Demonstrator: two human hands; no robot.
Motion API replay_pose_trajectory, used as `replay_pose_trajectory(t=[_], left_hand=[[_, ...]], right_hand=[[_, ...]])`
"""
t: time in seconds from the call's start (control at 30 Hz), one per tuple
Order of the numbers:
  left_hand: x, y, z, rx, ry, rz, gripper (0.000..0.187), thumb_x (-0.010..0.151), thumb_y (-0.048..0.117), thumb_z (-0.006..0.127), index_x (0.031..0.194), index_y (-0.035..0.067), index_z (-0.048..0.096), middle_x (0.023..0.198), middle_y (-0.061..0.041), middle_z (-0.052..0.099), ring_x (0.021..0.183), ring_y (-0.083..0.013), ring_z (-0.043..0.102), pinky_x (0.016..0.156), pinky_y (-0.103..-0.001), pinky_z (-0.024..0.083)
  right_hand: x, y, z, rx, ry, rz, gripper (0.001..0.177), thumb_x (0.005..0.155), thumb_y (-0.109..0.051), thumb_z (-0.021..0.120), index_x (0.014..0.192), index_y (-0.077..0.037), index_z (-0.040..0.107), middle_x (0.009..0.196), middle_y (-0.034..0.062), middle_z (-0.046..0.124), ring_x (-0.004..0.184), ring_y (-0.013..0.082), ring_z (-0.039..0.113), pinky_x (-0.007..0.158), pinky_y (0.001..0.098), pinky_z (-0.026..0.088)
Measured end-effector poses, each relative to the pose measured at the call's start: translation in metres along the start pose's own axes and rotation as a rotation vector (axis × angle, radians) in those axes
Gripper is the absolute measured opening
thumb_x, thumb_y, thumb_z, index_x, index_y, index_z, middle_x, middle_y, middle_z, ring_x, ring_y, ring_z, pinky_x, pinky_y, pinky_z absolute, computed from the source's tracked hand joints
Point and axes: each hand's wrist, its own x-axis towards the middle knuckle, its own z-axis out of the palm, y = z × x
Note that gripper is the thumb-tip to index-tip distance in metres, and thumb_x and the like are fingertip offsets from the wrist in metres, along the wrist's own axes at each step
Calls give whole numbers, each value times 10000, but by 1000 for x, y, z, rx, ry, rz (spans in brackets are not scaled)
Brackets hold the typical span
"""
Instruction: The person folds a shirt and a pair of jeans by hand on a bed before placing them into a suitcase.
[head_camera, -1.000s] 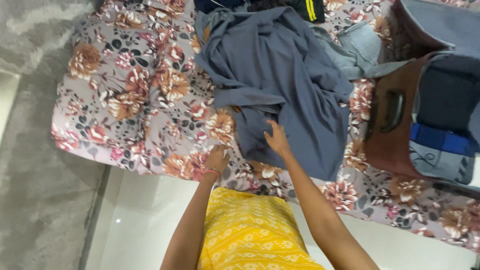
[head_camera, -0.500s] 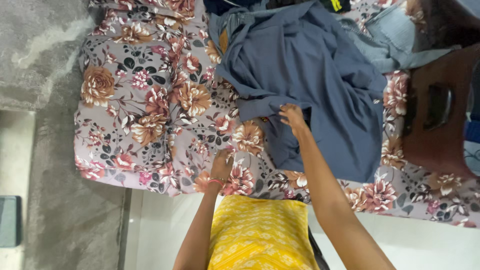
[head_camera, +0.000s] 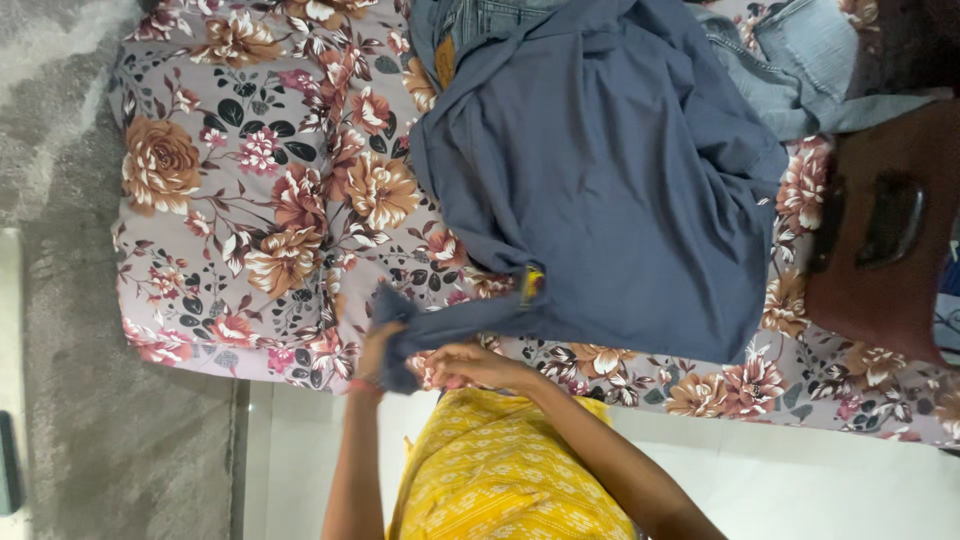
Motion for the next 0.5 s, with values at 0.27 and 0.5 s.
replay_pose_trajectory(t=[0.27,0.5], left_hand=[[-9,-34,-71,1187,865,283,810,740,467,819,1291,-64,552,1230,-320,579,1114,-501,564,859,-599,469],[23,-4,87,1259,447,693,649,943,607,579,1228,29,646,1209,-248,652,1154,-421,580,998,-570,370]], right_hand=[[30,44,-74,28,303,-98,346,1041,-373,533,1246,-104,606,1169,27,691,992,120,658,821,301,516],[53,29,-161,-283,542,-246,232,1052,-235,586,1211,-66,611,1039,37,668,848,146,612,772,292,515]])
